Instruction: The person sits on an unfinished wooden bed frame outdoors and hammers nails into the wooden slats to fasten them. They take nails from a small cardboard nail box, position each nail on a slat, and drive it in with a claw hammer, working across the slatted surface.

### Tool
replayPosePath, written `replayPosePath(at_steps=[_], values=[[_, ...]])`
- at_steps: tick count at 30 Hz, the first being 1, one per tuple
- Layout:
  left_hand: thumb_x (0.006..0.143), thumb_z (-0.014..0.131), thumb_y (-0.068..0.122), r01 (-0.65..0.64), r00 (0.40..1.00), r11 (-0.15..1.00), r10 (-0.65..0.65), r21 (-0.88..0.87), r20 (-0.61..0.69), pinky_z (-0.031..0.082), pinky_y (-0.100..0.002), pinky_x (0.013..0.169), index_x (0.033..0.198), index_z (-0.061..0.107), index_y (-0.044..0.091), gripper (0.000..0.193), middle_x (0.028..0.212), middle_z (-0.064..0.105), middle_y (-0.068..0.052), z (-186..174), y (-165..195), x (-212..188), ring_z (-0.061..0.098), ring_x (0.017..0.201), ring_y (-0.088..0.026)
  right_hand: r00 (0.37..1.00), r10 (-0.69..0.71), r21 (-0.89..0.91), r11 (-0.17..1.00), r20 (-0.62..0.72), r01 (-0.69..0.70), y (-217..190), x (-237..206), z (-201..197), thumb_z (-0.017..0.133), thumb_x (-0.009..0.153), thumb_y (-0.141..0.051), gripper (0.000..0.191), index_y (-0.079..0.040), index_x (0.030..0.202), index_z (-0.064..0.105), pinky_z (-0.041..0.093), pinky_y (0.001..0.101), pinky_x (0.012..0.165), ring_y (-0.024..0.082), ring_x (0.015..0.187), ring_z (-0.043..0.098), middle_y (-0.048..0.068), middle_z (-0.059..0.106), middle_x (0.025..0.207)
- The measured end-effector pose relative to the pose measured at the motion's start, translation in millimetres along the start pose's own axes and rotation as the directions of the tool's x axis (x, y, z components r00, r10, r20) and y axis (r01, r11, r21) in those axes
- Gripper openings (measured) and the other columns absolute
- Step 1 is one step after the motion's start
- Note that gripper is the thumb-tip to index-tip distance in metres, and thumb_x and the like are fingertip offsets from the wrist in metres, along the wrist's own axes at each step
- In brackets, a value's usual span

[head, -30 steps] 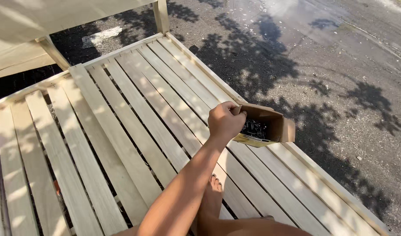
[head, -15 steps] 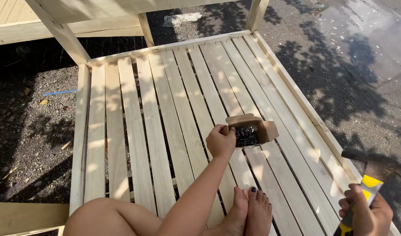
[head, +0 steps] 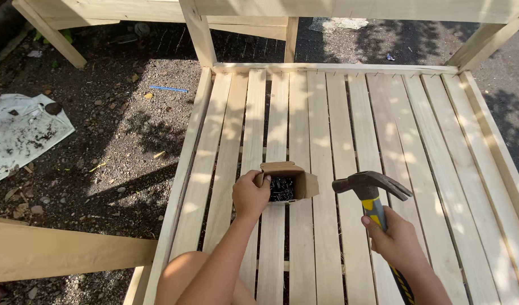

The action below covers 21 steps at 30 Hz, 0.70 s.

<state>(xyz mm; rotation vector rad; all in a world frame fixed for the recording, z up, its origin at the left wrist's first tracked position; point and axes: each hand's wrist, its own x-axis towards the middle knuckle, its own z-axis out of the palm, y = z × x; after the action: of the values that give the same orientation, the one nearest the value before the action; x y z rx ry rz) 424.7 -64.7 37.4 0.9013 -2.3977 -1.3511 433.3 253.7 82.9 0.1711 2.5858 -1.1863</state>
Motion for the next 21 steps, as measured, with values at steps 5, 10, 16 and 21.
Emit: replayPosePath(at_steps=[5, 10, 16, 21], values=[[0.083, 0.077, 0.048, 0.143, 0.981, 0.988, -0.149, 0.051, 0.123, 0.055, -0.041, 0.082, 0.106, 0.075, 0.012, 0.043, 0.106, 0.073, -0.008, -12.0, -26.0, 20.0, 0.070, 0.095, -0.026, 0.988, -0.153, -0.422, 0.898, -0.029, 0.127, -59.0, 10.7, -2.7, 0.068, 0.094, -0.040, 0.041, -0.001, 0.102, 0.062, 0.050, 0.0480, 0.063, 0.037, 0.062, 0.065, 0.021, 0.065, 0.066], [0.086, 0.069, 0.053, 0.063, 0.998, 0.971, -0.063, -0.232, 0.005, 0.055, -0.041, 0.086, 0.131, 0.059, 0.017, 0.059, 0.122, 0.062, -0.006, -5.4, -34.8, 8.7, 0.068, 0.099, -0.026, 0.984, -0.175, -0.722, 0.678, 0.025, 0.139, -131.0, 20.9, -37.4, 0.063, 0.096, -0.042, 0.040, -0.003, 0.102, 0.064, 0.053, 0.0528, 0.074, 0.043, 0.077, 0.070, 0.022, 0.070, 0.076], [0.085, 0.073, 0.055, 0.145, 0.964, 0.989, -0.144, 0.012, 0.225, 0.057, -0.041, 0.084, 0.133, 0.051, 0.011, 0.069, 0.118, 0.066, -0.012, -30.0, -29.0, 16.8, 0.070, 0.102, -0.027, 0.991, -0.106, -0.724, 0.676, 0.088, 0.136, -171.1, 81.5, -7.9, 0.066, 0.094, -0.037, 0.037, -0.001, 0.102, 0.067, 0.055, 0.0497, 0.071, 0.038, 0.074, 0.072, 0.019, 0.071, 0.077], [0.086, 0.074, 0.055, 0.118, 0.948, 0.992, -0.126, 0.044, 0.293, 0.058, -0.039, 0.079, 0.113, 0.064, 0.004, 0.059, 0.108, 0.070, -0.013, -44.1, -21.6, 18.9, 0.074, 0.094, -0.027, 0.984, 0.134, -0.026, 0.991, 0.115, -0.132, -125.1, 86.7, 55.3, 0.065, 0.097, -0.030, 0.032, 0.001, 0.094, 0.058, 0.050, 0.0362, 0.049, 0.016, 0.054, 0.052, 0.006, 0.056, 0.072]])
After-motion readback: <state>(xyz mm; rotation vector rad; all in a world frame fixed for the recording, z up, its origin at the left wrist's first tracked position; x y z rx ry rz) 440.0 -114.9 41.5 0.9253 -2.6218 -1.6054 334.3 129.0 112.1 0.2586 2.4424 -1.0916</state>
